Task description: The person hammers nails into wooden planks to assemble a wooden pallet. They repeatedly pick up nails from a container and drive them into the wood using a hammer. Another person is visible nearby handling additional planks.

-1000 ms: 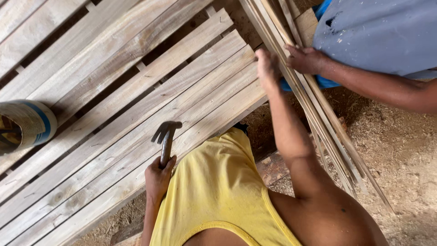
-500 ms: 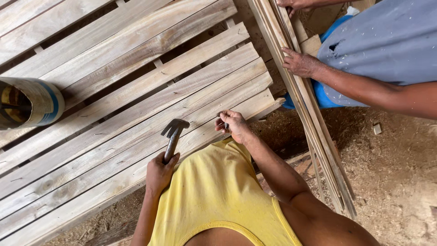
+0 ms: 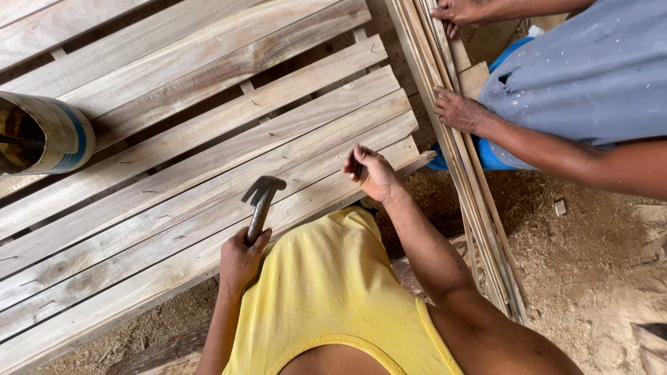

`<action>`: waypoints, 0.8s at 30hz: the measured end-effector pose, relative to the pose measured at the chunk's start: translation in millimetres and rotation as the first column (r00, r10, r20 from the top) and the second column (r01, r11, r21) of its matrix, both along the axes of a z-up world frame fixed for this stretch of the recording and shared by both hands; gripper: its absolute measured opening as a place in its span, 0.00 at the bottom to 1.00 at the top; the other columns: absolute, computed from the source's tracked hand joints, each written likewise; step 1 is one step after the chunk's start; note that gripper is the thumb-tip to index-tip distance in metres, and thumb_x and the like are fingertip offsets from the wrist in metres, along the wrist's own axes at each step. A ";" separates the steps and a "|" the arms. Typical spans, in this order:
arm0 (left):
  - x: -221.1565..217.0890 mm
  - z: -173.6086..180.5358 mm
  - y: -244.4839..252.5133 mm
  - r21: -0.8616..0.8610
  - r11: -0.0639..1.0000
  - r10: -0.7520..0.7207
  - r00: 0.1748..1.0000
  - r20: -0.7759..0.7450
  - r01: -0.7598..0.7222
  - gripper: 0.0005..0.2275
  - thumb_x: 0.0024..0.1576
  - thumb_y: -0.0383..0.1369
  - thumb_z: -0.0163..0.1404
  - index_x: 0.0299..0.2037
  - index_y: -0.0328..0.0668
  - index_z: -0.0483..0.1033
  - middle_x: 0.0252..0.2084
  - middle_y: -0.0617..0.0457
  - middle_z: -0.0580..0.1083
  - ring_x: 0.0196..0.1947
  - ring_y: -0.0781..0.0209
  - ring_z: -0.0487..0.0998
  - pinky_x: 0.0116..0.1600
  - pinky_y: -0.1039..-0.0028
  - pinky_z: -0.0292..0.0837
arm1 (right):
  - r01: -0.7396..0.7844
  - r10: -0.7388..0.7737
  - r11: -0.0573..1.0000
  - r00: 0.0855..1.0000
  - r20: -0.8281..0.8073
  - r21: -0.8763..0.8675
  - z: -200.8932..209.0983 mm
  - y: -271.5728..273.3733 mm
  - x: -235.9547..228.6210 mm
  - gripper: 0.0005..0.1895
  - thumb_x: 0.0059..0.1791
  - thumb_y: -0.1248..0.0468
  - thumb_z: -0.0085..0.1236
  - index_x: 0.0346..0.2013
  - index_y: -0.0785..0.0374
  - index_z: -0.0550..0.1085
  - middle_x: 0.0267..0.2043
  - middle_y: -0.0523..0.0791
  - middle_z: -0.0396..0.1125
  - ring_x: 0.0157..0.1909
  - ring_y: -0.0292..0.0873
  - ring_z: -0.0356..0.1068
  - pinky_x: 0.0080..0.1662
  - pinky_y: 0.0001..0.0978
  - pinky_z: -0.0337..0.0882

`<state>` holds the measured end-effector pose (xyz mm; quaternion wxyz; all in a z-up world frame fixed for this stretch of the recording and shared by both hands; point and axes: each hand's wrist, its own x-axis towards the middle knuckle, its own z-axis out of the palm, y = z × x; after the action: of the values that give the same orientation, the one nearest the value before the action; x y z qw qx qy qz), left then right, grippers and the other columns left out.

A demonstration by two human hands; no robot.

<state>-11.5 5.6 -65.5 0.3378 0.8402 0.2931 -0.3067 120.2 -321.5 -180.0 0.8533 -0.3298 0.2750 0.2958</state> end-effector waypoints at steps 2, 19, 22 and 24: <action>5.3 4.1 -1.8 -0.008 1.000 0.003 1.000 0.009 -0.003 0.14 0.57 0.44 0.57 0.35 0.40 0.83 0.15 0.52 0.73 0.11 0.66 0.64 0.19 0.68 0.58 | 0.040 -0.040 0.999 0.999 -0.005 -0.018 -2.8 -4.9 2.2 0.12 0.54 0.53 0.56 0.40 0.60 0.75 0.29 0.40 0.69 0.28 0.34 0.66 0.26 0.25 0.67; 145.8 33.9 -86.5 -0.219 0.945 -0.181 0.945 0.274 0.245 0.18 0.62 0.44 0.56 0.43 0.31 0.77 0.23 0.51 0.67 0.24 0.65 0.62 0.29 0.68 0.61 | 0.598 0.036 0.279 0.775 0.630 -0.751 -105.6 -66.4 139.3 0.07 0.53 0.64 0.59 0.39 0.63 0.81 0.36 0.46 0.77 0.35 0.37 0.74 0.38 0.31 0.75; 174.5 24.0 -104.9 -0.213 0.933 -0.244 0.945 0.217 0.289 0.19 0.61 0.45 0.53 0.53 0.37 0.75 0.23 0.50 0.72 0.20 0.62 0.66 0.26 0.65 0.62 | 0.626 0.083 0.199 0.756 0.650 -0.754 -118.2 -54.8 143.3 0.07 0.52 0.65 0.59 0.42 0.65 0.81 0.36 0.45 0.78 0.36 0.39 0.77 0.39 0.29 0.75; 191.1 15.2 -115.9 -0.132 0.915 -0.325 0.890 0.319 0.381 0.19 0.62 0.45 0.53 0.54 0.36 0.74 0.23 0.47 0.73 0.19 0.59 0.69 0.27 0.64 0.65 | 0.585 0.134 0.163 0.785 0.605 -0.795 -124.6 -48.9 145.1 0.08 0.53 0.66 0.59 0.45 0.65 0.80 0.36 0.47 0.78 0.37 0.41 0.77 0.41 0.30 0.74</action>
<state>179.6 -110.3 -50.3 0.3945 0.8790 0.0515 -0.2630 265.3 -370.4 -304.6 0.5221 -0.8090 0.1879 -0.1940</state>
